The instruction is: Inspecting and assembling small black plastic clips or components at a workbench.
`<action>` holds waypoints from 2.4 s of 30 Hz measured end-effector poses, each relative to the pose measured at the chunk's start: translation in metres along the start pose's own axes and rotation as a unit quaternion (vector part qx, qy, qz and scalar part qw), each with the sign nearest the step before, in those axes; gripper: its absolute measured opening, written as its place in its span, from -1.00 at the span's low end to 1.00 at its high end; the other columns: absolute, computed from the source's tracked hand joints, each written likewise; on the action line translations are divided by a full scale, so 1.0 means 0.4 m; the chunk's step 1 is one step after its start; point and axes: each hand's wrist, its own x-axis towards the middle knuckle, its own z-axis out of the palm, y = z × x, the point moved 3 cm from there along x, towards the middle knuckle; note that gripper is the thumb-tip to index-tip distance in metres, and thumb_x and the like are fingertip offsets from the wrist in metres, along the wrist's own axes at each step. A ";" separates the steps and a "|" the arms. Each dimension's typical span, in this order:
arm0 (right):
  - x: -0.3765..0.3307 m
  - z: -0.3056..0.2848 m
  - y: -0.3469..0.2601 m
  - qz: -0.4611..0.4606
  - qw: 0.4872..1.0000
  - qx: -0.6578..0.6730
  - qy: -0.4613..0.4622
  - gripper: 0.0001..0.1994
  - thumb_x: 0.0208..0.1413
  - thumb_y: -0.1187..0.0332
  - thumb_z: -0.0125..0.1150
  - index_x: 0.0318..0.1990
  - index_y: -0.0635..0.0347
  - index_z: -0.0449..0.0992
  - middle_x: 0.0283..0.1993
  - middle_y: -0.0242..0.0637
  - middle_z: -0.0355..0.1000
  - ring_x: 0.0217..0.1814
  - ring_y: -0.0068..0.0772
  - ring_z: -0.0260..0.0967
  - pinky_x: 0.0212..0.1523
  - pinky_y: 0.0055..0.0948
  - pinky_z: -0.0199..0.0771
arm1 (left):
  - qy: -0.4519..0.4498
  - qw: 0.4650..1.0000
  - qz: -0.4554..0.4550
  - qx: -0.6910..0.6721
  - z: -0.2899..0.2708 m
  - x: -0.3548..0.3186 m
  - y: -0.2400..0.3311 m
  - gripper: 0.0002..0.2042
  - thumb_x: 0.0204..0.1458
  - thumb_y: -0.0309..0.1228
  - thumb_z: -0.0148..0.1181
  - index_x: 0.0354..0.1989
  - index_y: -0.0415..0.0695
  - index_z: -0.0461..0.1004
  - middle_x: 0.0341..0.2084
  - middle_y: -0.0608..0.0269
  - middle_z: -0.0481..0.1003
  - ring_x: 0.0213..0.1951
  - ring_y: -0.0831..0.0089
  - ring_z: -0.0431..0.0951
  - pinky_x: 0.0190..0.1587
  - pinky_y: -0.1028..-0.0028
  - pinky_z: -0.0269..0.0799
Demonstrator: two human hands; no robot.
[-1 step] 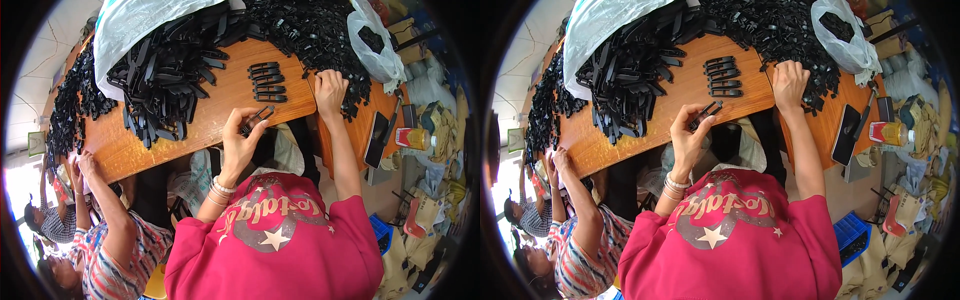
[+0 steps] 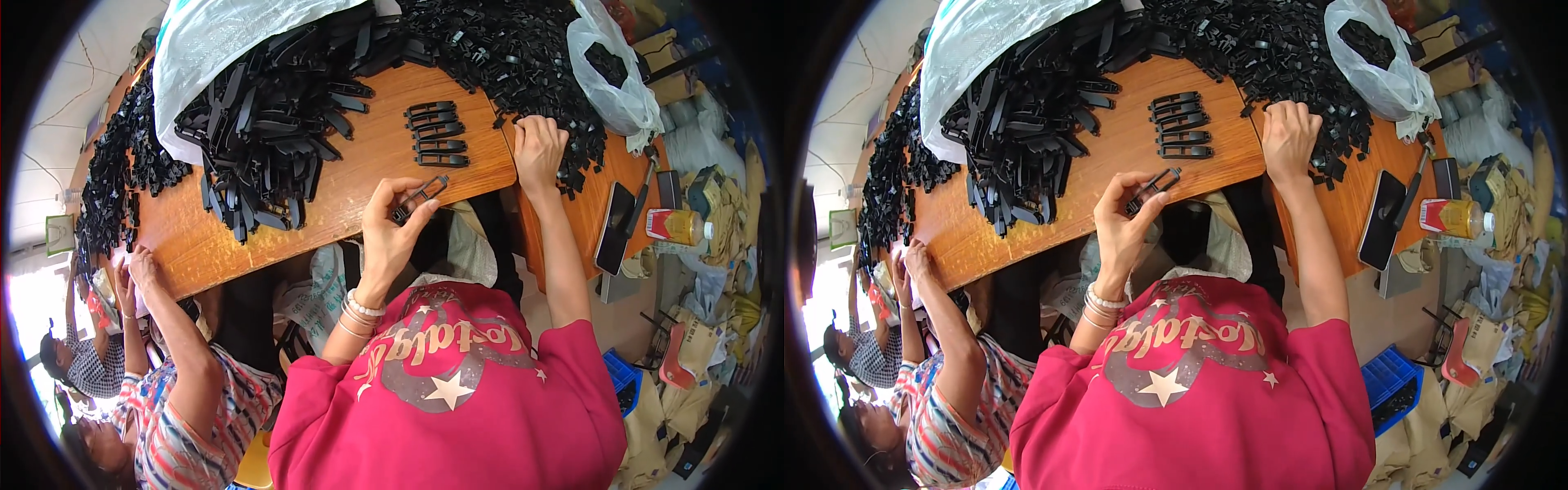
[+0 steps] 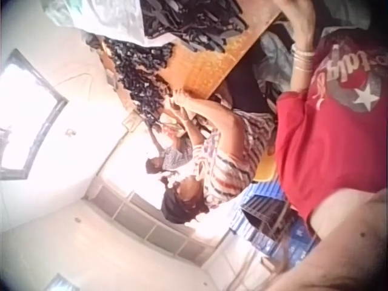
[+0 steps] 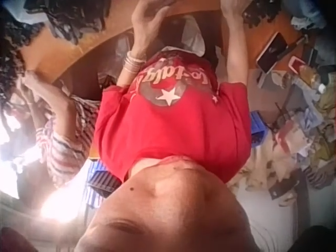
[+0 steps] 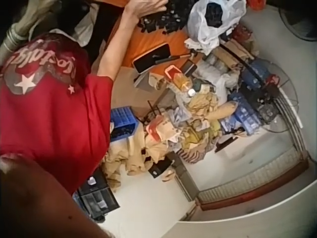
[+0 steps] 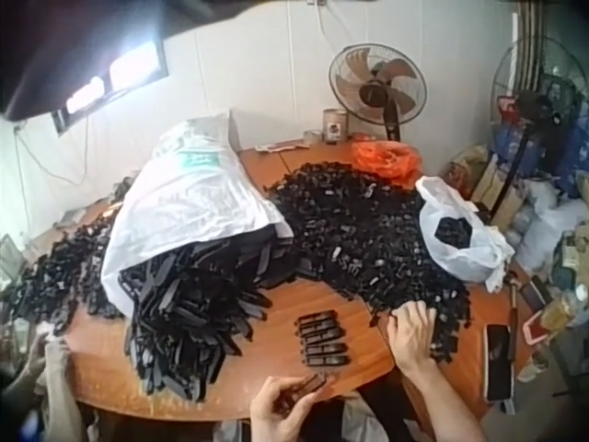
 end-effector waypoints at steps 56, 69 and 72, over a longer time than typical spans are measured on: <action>-0.099 -0.300 -0.339 -0.083 0.912 0.400 -0.032 -0.73 -0.08 0.64 0.25 -0.15 0.41 0.51 -0.28 -0.10 0.45 -0.33 -0.15 0.51 -0.37 -0.33 0.56 | -0.067 0.970 -0.134 -0.192 0.002 -0.137 0.049 -0.56 0.26 -0.37 0.04 0.24 -0.37 0.25 -0.06 0.22 0.48 -0.07 0.63 0.41 -0.02 0.60 0.39; -0.121 -0.244 -0.320 -0.061 0.860 0.487 -0.141 -0.57 -0.15 0.53 0.36 -0.02 0.09 0.57 -0.02 -0.22 0.38 -0.05 -0.19 0.39 -0.20 -0.34 0.41 | -0.164 0.885 -0.286 -0.327 -0.039 -0.102 -0.017 -0.69 0.29 -0.28 -0.08 -0.30 -0.27 0.49 -0.65 0.34 0.40 -0.71 0.69 0.23 -0.68 0.68 0.02; -0.110 -0.239 -0.321 -0.147 0.874 0.441 -0.139 -0.68 -0.16 0.48 0.34 -0.15 0.11 0.58 -0.12 -0.28 0.41 -0.10 -0.18 0.37 -0.16 -0.26 0.27 | -0.191 0.876 -0.337 -0.288 -0.044 -0.104 -0.034 -0.62 0.31 -0.21 -0.14 -0.37 -0.23 0.48 -0.74 0.31 0.39 -0.80 0.68 0.16 -0.74 0.63 -0.05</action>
